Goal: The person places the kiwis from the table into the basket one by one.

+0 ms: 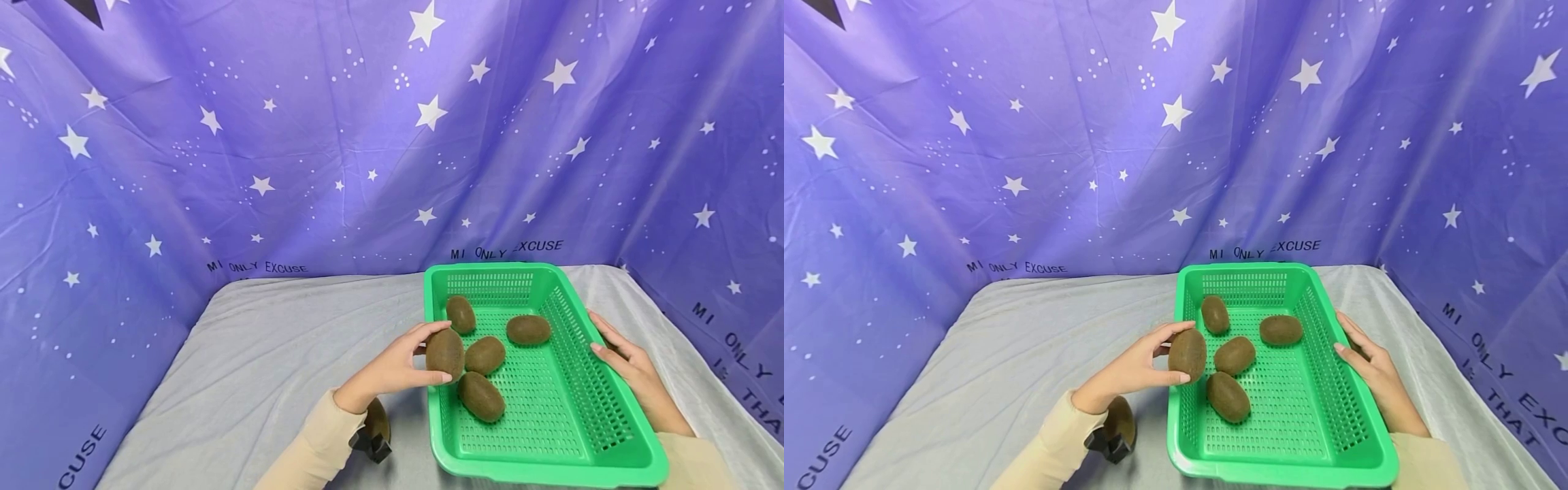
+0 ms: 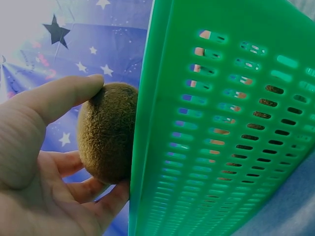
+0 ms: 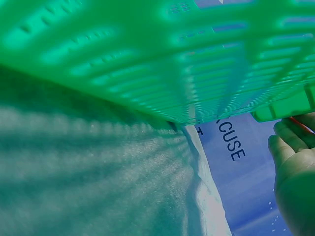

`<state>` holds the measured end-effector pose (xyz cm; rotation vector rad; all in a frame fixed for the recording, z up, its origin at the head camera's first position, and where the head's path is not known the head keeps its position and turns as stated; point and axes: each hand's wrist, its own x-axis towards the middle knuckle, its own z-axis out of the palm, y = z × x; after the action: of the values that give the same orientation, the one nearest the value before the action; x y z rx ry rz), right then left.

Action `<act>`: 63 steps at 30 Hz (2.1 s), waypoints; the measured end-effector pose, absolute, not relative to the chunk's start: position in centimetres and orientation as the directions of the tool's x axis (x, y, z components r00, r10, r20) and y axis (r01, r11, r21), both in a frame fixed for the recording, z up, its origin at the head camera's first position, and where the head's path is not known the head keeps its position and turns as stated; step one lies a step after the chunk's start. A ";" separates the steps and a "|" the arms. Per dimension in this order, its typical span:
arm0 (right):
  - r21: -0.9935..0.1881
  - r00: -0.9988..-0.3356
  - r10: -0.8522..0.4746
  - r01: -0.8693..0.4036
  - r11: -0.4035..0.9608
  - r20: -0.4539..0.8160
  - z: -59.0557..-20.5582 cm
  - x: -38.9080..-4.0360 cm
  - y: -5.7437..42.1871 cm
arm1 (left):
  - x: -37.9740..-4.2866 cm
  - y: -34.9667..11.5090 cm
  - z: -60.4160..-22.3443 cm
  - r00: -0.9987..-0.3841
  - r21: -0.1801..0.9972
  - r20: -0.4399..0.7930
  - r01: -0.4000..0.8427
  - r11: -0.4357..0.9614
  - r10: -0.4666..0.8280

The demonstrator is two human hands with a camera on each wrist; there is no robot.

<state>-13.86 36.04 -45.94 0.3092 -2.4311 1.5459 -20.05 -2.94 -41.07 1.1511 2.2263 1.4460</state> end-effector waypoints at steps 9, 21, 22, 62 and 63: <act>-0.859 -0.947 -0.037 -0.305 0.411 0.319 -46.0 -13.9 36.0 | -20.1 -3.3 -41.0 -0.662 0.867 0.171 0.453 0.208 0.730; -0.859 -0.949 -0.046 -0.301 0.414 0.311 -46.0 -13.8 36.2 | -19.9 -5.1 -41.0 -0.668 0.863 0.188 0.462 0.204 0.720; -0.862 -0.950 -0.046 -0.301 0.408 0.310 -46.0 -13.8 36.2 | -19.9 -5.3 -41.0 -0.670 0.862 0.188 0.463 0.207 0.718; -0.897 -0.956 -0.024 -0.284 0.338 0.294 -46.2 -14.1 35.9 | -18.5 -12.1 -45.4 -0.630 0.864 0.141 0.455 0.216 0.764; -0.898 -0.955 -0.028 -0.289 0.331 0.297 -46.2 -14.1 35.9 | -18.4 -12.3 -45.5 -0.631 0.865 0.133 0.451 0.222 0.764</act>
<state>-14.06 35.91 -46.19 0.2872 -2.3678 1.6705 -18.44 -12.26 -45.53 1.1332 2.1806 1.3713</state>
